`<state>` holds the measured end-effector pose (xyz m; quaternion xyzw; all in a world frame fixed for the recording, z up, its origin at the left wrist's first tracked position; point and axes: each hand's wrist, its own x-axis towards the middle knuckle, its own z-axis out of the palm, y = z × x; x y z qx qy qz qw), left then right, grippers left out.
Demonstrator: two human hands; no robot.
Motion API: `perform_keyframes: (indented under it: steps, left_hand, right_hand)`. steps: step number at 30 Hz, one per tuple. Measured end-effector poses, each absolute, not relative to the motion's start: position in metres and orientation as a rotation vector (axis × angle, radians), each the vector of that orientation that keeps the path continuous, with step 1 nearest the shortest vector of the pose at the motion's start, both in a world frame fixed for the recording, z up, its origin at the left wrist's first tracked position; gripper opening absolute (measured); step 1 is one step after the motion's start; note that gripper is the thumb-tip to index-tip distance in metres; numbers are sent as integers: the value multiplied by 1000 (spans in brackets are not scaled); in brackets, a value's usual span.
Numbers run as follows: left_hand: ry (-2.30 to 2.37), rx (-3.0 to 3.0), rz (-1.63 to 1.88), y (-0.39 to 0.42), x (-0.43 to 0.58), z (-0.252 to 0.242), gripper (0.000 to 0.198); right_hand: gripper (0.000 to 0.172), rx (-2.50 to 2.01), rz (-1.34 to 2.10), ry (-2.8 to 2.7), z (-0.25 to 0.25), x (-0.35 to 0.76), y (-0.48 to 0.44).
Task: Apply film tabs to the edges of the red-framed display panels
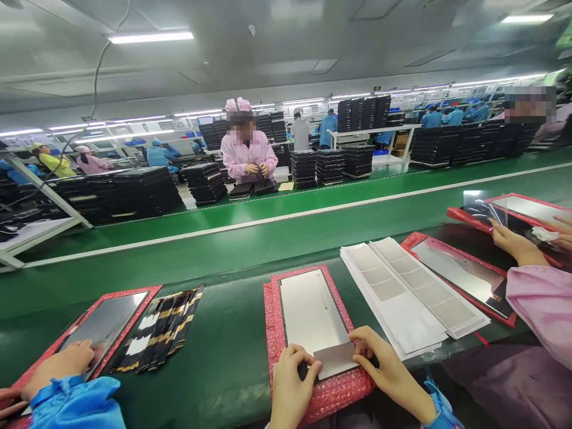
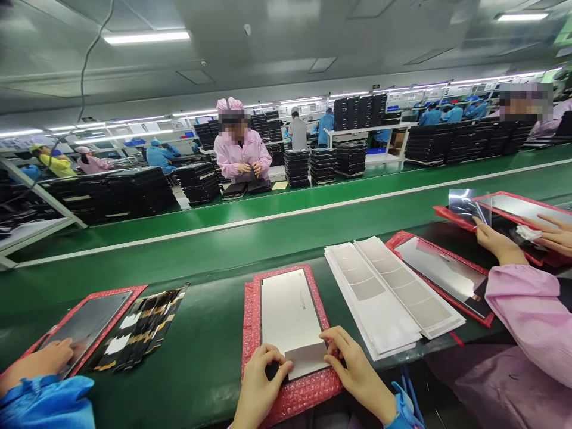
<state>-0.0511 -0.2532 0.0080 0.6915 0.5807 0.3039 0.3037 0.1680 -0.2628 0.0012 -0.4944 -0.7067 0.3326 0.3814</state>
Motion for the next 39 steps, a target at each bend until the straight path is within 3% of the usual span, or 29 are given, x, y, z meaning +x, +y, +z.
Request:
perform_keyframes:
  steps: [13,19,23,25,27,31,39]
  left_hand:
    - [1549,1854,770,-253,-51,11,13]
    - [1656,1944,819,-259,-49,-2,20]
    - [1803,1967,972,-266,-57,-17,74]
    - [1823,2118,993,-270,-58,-27,89]
    - [1771,2435,971,-274,-51,-39,86]
    - [1663,2987,805,-279,-28,-66,49]
    - [1662,2996,749,-276,-48,-80,45]
  right_hand:
    - [27,-1276,814,-1860,-1,168,-264]
    - [44,-1446,580,-1916,-10,176,-265]
    - [60,-1610,377,-1878,-15,179,-272]
    - [63,-1635,237,-1892,-16,172,-277]
    - [66,-1561,106,-2009,-17,161,-282]
    - [68,-1307,70,-2391,-22,139,-285]
    - [64,-1639,-10,-2336,-41,146,-288]
